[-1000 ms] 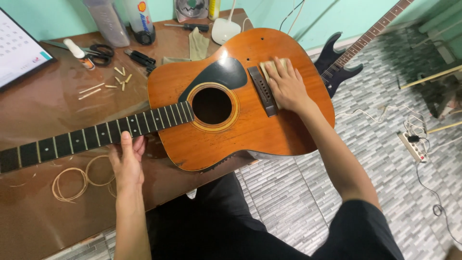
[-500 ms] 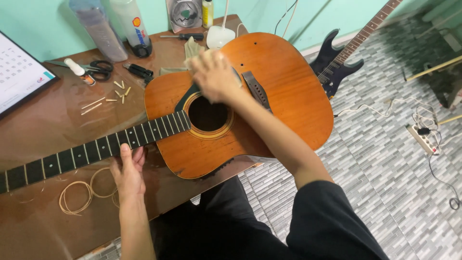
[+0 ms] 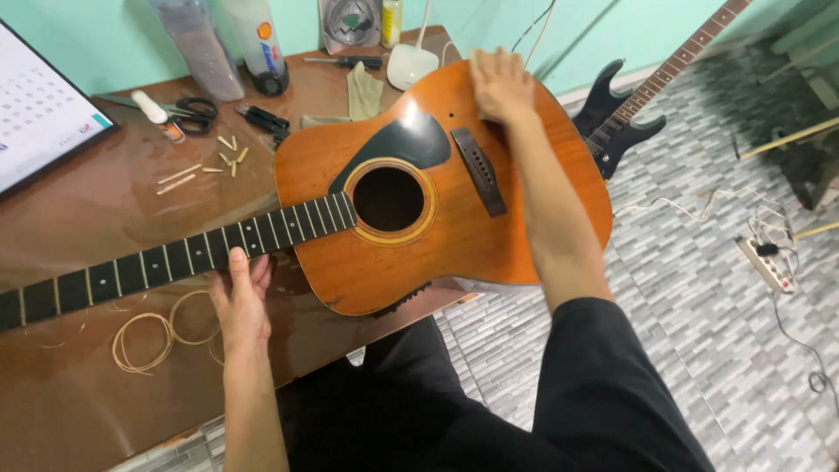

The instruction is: Cleaning the body, neck, and headstock of an acoustic guitar using a cloth.

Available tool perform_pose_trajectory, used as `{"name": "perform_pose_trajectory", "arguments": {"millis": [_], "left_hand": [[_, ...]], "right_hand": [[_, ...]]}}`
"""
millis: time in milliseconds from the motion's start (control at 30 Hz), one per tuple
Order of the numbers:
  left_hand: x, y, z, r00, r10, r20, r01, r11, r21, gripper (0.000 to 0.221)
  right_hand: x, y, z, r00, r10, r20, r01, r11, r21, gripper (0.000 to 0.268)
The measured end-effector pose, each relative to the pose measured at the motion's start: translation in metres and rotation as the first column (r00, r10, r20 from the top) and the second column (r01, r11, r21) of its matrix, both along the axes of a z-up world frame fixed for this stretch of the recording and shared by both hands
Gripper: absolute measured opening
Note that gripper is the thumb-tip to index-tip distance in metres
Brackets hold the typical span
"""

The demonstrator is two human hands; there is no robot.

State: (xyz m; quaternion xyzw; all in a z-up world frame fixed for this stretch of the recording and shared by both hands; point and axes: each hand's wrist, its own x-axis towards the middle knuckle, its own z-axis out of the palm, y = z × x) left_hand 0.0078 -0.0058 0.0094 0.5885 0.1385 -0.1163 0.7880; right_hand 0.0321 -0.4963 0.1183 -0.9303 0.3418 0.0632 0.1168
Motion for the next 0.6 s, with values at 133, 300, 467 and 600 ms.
{"name": "perform_pose_trajectory", "arguments": {"millis": [133, 300, 467, 600], "left_hand": [[0.014, 0.006, -0.049, 0.998, 0.037, -0.04, -0.038, 0.999, -0.024, 0.098], [0.02, 0.017, -0.111, 0.986, 0.085, 0.142, -0.062, 0.986, -0.157, 0.102], [0.01, 0.005, -0.075, 0.986, 0.098, 0.136, -0.073, 0.982, -0.176, 0.106], [0.011, 0.003, -0.058, 0.986, 0.05, 0.162, -0.024, 0.988, -0.153, 0.092]], "right_hand": [[-0.096, -0.019, -0.001, 0.999, -0.024, 0.045, 0.025, 1.0, -0.016, 0.063], [-0.237, 0.04, -0.006, 0.997, 0.056, -0.047, -0.066, 0.969, -0.24, 0.057], [-0.258, 0.146, -0.038, 0.999, -0.025, -0.02, 0.018, 0.956, -0.292, 0.059], [-0.214, 0.269, -0.055, 0.971, 0.087, 0.225, 0.006, 0.924, -0.381, 0.06]]}}
